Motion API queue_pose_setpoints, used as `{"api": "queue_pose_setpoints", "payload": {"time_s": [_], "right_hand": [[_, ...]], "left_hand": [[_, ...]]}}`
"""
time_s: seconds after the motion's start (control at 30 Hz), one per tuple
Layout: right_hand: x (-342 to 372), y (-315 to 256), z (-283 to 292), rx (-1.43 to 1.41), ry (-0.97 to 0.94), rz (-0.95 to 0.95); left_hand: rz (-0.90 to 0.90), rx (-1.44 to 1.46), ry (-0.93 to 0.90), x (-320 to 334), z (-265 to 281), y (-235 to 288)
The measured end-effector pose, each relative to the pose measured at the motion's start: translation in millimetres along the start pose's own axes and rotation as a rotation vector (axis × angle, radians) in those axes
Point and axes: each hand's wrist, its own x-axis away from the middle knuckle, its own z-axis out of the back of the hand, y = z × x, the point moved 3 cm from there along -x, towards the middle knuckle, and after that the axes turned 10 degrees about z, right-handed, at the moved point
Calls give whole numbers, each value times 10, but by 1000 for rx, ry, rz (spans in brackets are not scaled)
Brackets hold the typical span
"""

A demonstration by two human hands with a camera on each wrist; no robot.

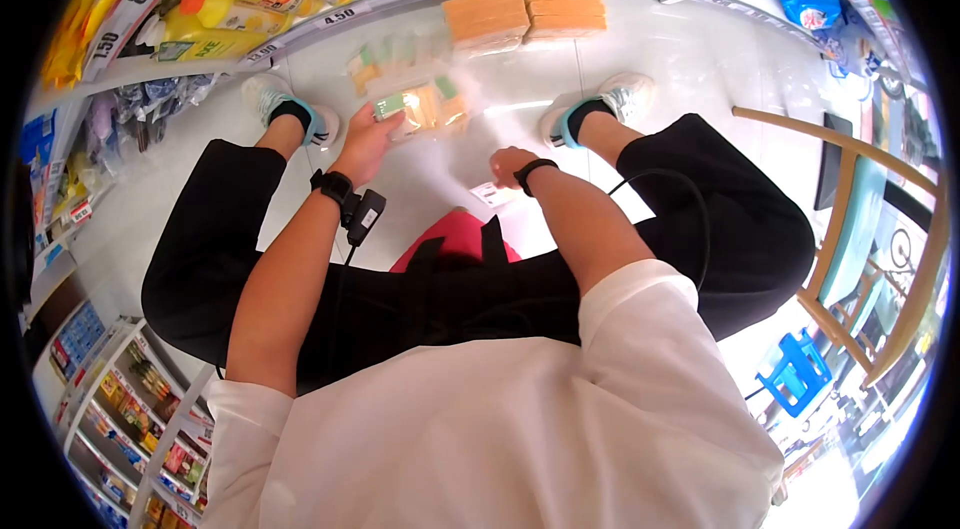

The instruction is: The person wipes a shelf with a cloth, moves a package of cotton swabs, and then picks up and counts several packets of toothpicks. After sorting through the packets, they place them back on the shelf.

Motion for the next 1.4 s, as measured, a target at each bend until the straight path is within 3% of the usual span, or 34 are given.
{"api": "queue_pose_setpoints", "payload": {"time_s": [0.07, 0.13, 0.23, 0.27, 0.33, 0.37, 0.43, 0.57, 0.63, 0.73, 0.77, 0.83, 0.87, 0.93, 1.07, 1.17, 1.2, 1.23, 1.27, 1.3, 1.37, 1.4], "right_hand": [[53, -133, 109, -30, -89, 216], [134, -185, 265, -60, -21, 236], [399, -412, 746, -124, 40, 470], [485, -497, 951, -199, -5, 457], [671, -519, 1224, -450, 167, 297], [727, -579, 1295, -439, 171, 299], [808, -642, 1378, -1198, 272, 222], [773, -830, 1357, -1472, 385, 163], [710, -860, 1253, -1514, 385, 166], [658, -954, 1131, -1616, 442, 146], [639, -962, 1100, -1633, 455, 106], [652, -1033, 1070, -1645, 495, 47], [652, -1057, 1056, -1650, 497, 47], [645, -1042, 1051, -1450, 588, 36], [602, -942, 1144, -1392, 732, 62], [850, -997, 1527, -750, 1169, 151], [894, -1043, 1598, -651, 1274, 236], [971, -1105, 1693, -377, 1312, 398], [1048, -1180, 1759, -98, 1331, 554], [1056, -1182, 1767, -98, 1331, 552], [1073, -1294, 1731, 295, 1233, 740], [1062, -1297, 1701, 296, 1234, 738]], "left_hand": [[12, 9, 36, 18, 27, 15], [-18, -52, 101, -63, 86, 24], [-112, 42, 99, -123, 109, 27], [-117, 49, 96, -107, 93, 33], [-95, 202, 29, -65, 36, 107], [-105, 206, 27, -34, 8, 150], [-55, 249, -91, 45, -97, 209], [-65, 381, -175, 165, -277, 286], [-56, 503, -360, 206, -388, 333], [0, 574, -459, 449, -552, 473], [1, 571, -459, 452, -611, 449], [-177, 295, -214, 383, -634, 371], [-175, 291, -215, 352, -645, 324], [-213, 303, -140, 329, -631, 287], [-109, 455, -77, 340, -582, 276], [-60, 512, -102, 402, -572, 327], [-33, 555, -231, 398, -585, 335], [-5, 596, -361, 400, -606, 339], [-4, 597, -361, 390, -603, 342], [4, 629, -426, 387, -625, 353], [16, 659, -495, 395, -658, 353], [22, 698, -529, 466, -678, 393]]}}
